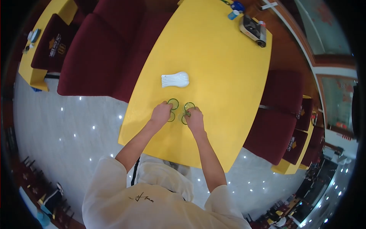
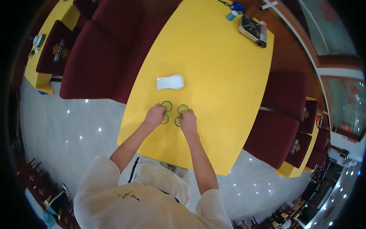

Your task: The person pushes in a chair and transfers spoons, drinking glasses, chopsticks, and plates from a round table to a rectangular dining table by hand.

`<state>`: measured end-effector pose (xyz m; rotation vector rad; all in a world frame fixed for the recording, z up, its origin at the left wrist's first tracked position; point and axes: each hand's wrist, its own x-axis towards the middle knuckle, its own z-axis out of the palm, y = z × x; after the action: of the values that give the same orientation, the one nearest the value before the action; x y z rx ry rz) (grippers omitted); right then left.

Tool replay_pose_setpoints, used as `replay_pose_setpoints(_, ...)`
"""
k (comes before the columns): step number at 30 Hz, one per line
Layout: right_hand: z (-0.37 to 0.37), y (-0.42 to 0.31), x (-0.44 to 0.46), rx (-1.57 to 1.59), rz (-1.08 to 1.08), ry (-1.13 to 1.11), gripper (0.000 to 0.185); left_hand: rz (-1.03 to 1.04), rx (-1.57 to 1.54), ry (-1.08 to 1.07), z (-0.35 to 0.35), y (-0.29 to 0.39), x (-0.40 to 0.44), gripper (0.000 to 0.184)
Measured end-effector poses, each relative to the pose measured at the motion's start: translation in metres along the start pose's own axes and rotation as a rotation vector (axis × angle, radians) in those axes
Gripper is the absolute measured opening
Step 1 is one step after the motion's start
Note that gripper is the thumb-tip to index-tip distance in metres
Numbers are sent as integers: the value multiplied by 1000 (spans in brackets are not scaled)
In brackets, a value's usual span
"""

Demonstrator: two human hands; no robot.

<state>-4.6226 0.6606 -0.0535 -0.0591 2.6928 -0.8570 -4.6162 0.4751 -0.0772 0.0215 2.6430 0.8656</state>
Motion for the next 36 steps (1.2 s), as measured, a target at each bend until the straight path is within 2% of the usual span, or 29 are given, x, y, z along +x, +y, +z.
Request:
replay_pose_setpoints(9,30,6,50,79,60,-78,24,-85,-53,-11,8,-11,30,25)
replay_pose_setpoints(12,29,4,52,49,7,-72,26,-109,-39,-39,6,-9,30,27)
replay_pose_setpoints(23,33,-5,53,69,-2,-12,27,-101,-29,46,2,0,32,25)
replay_pose_setpoints(33,39,-7,52,64,38,6,30,-52,53,17,-6,2,30,26)
replay_pose_setpoints(36,32,-7,46,130,61,-23,36,-28,56,32,-6,5,26,27)
